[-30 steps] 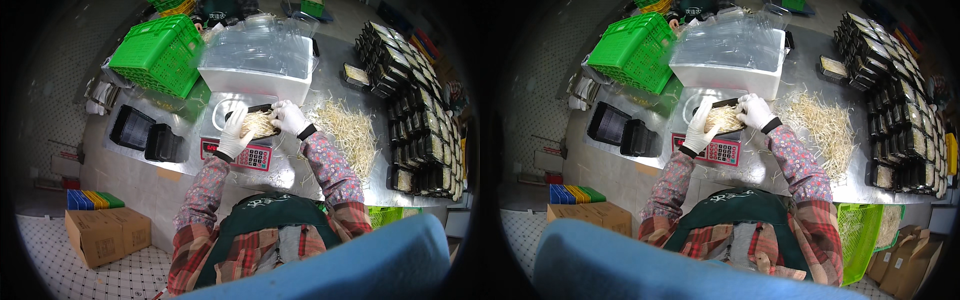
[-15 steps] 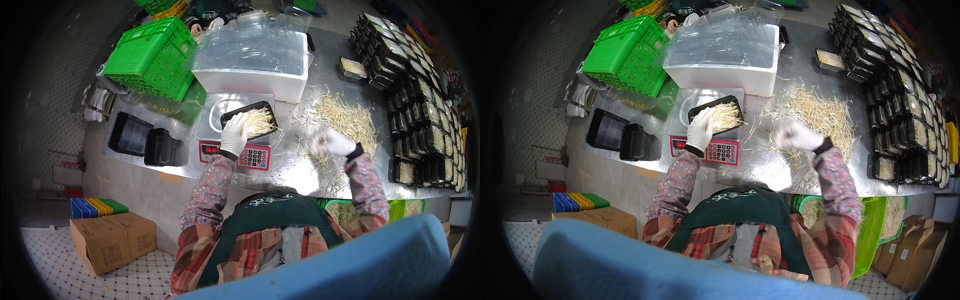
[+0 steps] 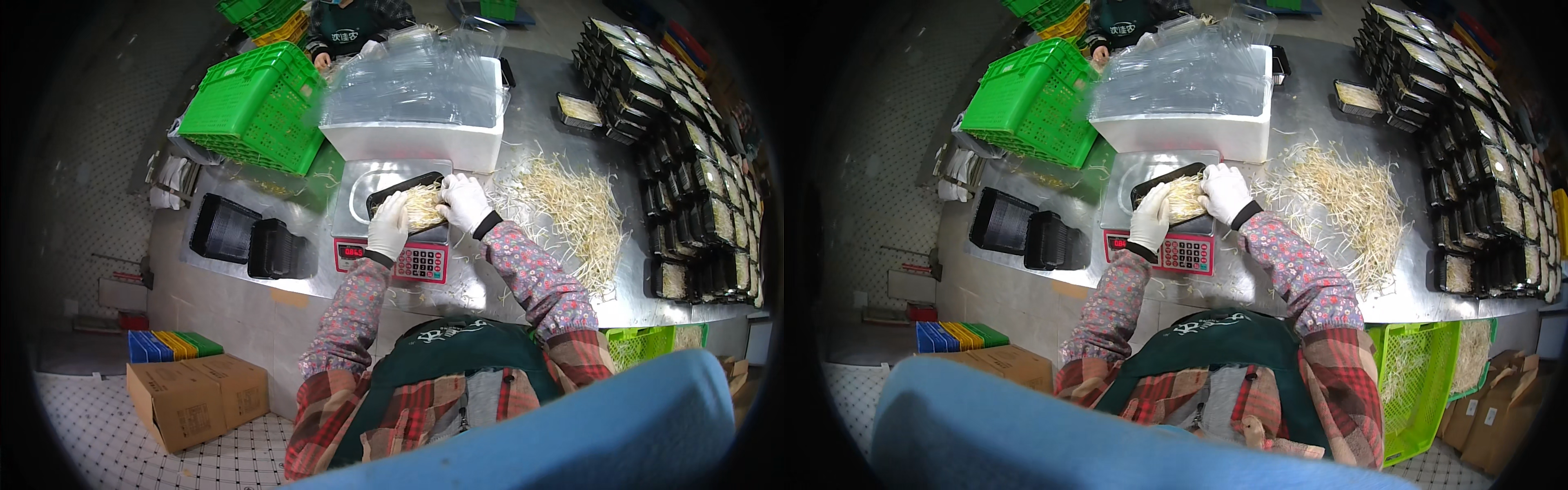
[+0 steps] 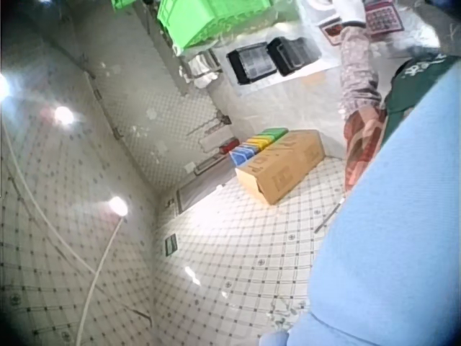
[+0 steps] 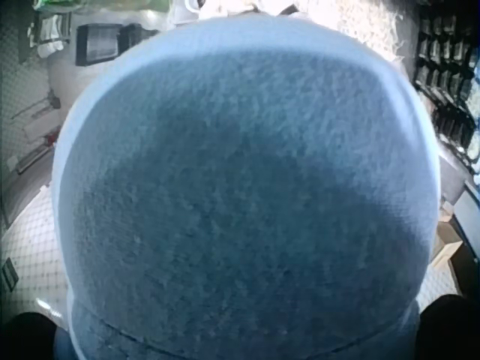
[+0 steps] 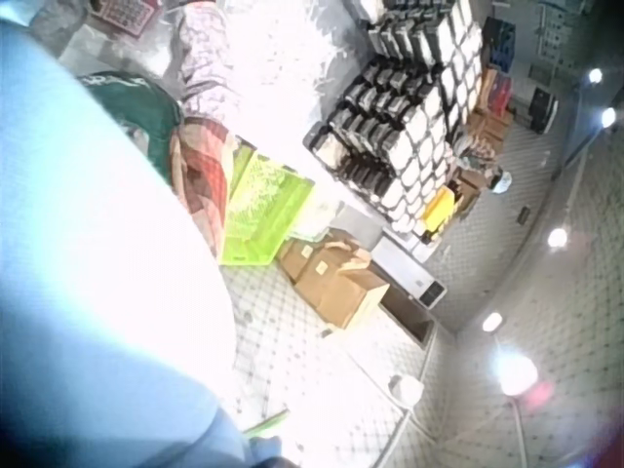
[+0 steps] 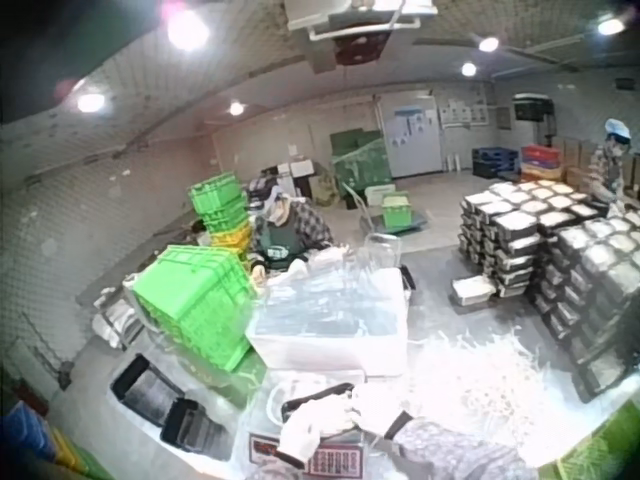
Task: The person portions enoki mushrooms from a green basket into black plastic trays using a digital scale. They repeatedly scoop mushrooms, place them in a tray, weigh the contents, and stack the filled trays on the right side of the table.
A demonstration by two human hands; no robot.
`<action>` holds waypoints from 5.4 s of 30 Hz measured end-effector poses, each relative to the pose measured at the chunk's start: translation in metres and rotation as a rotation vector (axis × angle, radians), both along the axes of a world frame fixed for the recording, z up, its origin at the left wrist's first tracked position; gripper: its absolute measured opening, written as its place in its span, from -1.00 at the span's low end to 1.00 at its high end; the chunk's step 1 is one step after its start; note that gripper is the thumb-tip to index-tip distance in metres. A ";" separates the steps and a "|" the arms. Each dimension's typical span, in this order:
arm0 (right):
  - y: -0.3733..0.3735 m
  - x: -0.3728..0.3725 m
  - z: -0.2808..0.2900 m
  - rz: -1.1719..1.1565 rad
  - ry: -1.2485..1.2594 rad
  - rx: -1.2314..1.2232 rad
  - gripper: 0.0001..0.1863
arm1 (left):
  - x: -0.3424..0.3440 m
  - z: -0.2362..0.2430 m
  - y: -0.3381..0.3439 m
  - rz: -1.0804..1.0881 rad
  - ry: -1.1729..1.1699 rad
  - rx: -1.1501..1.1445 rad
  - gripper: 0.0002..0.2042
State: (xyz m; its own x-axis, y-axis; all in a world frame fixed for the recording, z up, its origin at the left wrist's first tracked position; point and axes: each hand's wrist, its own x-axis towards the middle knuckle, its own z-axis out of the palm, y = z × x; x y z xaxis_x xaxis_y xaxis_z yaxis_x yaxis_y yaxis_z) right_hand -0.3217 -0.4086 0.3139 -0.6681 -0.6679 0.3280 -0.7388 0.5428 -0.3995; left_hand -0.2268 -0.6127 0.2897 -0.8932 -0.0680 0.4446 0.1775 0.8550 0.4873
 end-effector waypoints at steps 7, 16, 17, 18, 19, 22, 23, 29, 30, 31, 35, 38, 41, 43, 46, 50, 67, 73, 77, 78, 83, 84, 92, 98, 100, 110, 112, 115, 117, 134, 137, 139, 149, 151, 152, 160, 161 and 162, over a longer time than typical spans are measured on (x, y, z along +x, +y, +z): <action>-0.011 -0.001 0.000 0.006 -0.005 0.076 -0.72 | 0.001 -0.006 -0.004 -0.029 0.019 -0.047 -0.66; -0.002 0.001 -0.008 -0.007 -0.065 -0.141 -0.79 | 0.001 -0.004 -0.004 -0.034 -0.009 -0.066 -0.65; 0.004 0.001 -0.006 0.006 -0.077 -0.178 -0.80 | 0.001 -0.005 -0.005 -0.033 -0.008 -0.056 -0.65; 0.013 0.000 -0.002 0.003 -0.048 -0.213 -0.82 | 0.002 -0.006 -0.006 -0.027 -0.005 -0.051 -0.66; 0.028 -0.001 0.010 0.030 -0.040 -0.233 -0.84 | 0.002 -0.005 -0.005 -0.024 0.000 -0.043 -0.66; 0.085 -0.007 0.015 0.146 -0.563 -0.337 -0.83 | 0.004 -0.004 -0.006 -0.030 0.010 -0.009 -0.68; 0.108 -0.004 0.013 0.190 -0.908 -0.325 -0.82 | 0.003 -0.004 -0.006 -0.040 0.015 0.006 -0.68; 0.124 0.012 0.020 0.090 -0.409 0.647 -0.57 | 0.001 -0.004 -0.006 -0.034 -0.011 0.039 -0.69; 0.119 0.009 0.016 0.083 -0.446 0.359 -0.64 | 0.002 -0.003 -0.005 -0.035 -0.017 0.051 -0.69; 0.097 0.010 0.025 0.073 -0.552 0.127 -0.68 | 0.003 -0.002 -0.005 -0.040 -0.011 0.055 -0.69; 0.018 0.008 0.008 0.039 0.075 -0.141 -0.83 | 0.003 -0.002 -0.004 -0.049 -0.002 0.059 -0.69; -0.011 0.007 0.013 0.054 0.079 0.092 -0.78 | 0.002 0.001 -0.002 -0.034 0.003 0.058 -0.70; -0.021 0.006 0.005 0.031 0.133 0.099 -0.81 | 0.001 0.000 -0.002 -0.051 0.012 0.063 -0.70; -0.012 0.005 0.003 0.030 0.078 0.032 -0.84 | 0.001 -0.002 -0.005 -0.069 0.027 0.055 -0.69; 0.028 0.008 0.017 0.075 -0.022 -0.161 -0.84 | 0.003 -0.003 -0.008 -0.076 0.030 0.076 -0.69; 0.125 0.013 0.035 0.295 -0.549 -0.008 -0.90 | 0.004 -0.002 -0.013 -0.110 -0.006 0.100 -0.67; 0.007 0.007 0.010 0.016 0.026 -0.078 -0.75 | -0.010 0.003 -0.009 -0.029 -0.052 0.056 -0.71; -0.026 0.003 0.006 0.014 0.068 0.098 -0.80 | -0.010 0.004 -0.007 -0.013 -0.024 0.046 -0.73; -0.008 -0.001 0.007 0.053 -0.017 -0.041 -0.81 | -0.010 0.002 -0.007 -0.003 -0.015 0.033 -0.72; 0.005 -0.002 0.012 0.068 -0.067 -0.104 -0.81 | -0.010 0.001 -0.007 0.000 -0.014 0.031 -0.71; 0.110 0.008 0.036 0.348 -0.825 -0.198 -0.89 | -0.007 0.006 -0.010 -0.038 -0.087 0.037 -0.65; 0.132 0.004 0.010 0.529 -0.760 -0.007 -0.83 | -0.011 0.008 -0.009 -0.060 -0.105 0.053 -0.64; 0.144 0.022 0.024 0.055 -0.377 0.288 -0.67 | -0.011 0.047 -0.005 -0.260 -0.045 -0.216 -0.39; 0.071 0.018 0.017 -0.013 -0.371 -0.228 -0.73 | -0.039 0.042 -0.003 -0.293 -0.261 -0.408 -0.34; 0.049 0.031 0.007 0.048 -0.326 -0.363 -0.72 | -0.046 0.039 -0.006 -0.303 -0.245 -0.476 -0.34; 0.088 0.117 -0.098 -0.096 -0.194 -0.319 -0.64 | -0.038 0.079 0.028 -0.231 -0.063 -0.495 -0.36; 0.111 0.127 -0.131 -0.176 -0.234 0.008 -0.35 | -0.034 0.085 0.062 -0.314 -0.028 -0.279 -0.35; 0.156 0.137 -0.153 -0.094 -0.156 0.134 -0.29 | -0.016 0.064 0.121 -0.606 -0.133 -0.015 -0.30; 0.206 0.130 -0.177 -0.257 -0.137 0.254 -0.37 | -0.002 0.038 0.149 -0.742 -0.209 -0.121 -0.26; 0.323 0.174 -0.135 -0.864 -0.316 0.151 0.25 | -0.037 -0.112 0.243 -0.535 -0.496 -0.378 0.26; 0.344 0.127 -0.126 -0.880 -0.260 0.150 0.05 | -0.060 -0.121 0.280 -0.659 -0.451 -0.283 0.18; 0.353 0.102 -0.152 -0.727 -0.350 0.204 -0.22 | -0.071 -0.128 0.297 -0.686 -0.365 -0.151 -0.25; 0.402 0.025 -0.114 -0.819 -0.147 -0.085 -0.53 | -0.167 -0.110 0.284 -0.641 -0.143 0.024 -0.55; 0.405 0.013 -0.130 -0.890 -0.289 0.034 -0.44 | -0.189 -0.083 0.306 -0.413 -0.316 -0.151 -0.39; 0.406 0.008 -0.136 -0.891 -0.380 0.038 -0.42 | -0.197 -0.081 0.309 -0.357 -0.381 -0.206 -0.32; 0.428 0.004 -0.155 -0.769 -0.712 -0.445 -0.80 | -0.165 -0.100 0.285 -0.542 -0.480 -0.012 -0.70; 0.429 0.003 -0.153 -0.727 -0.753 -0.521 -0.81 | -0.148 -0.097 0.280 -0.596 -0.345 0.054 -0.74; 0.419 -0.002 -0.135 -0.641 -0.793 -0.546 -0.81 | -0.137 -0.105 0.267 -0.693 -0.179 0.063 -0.71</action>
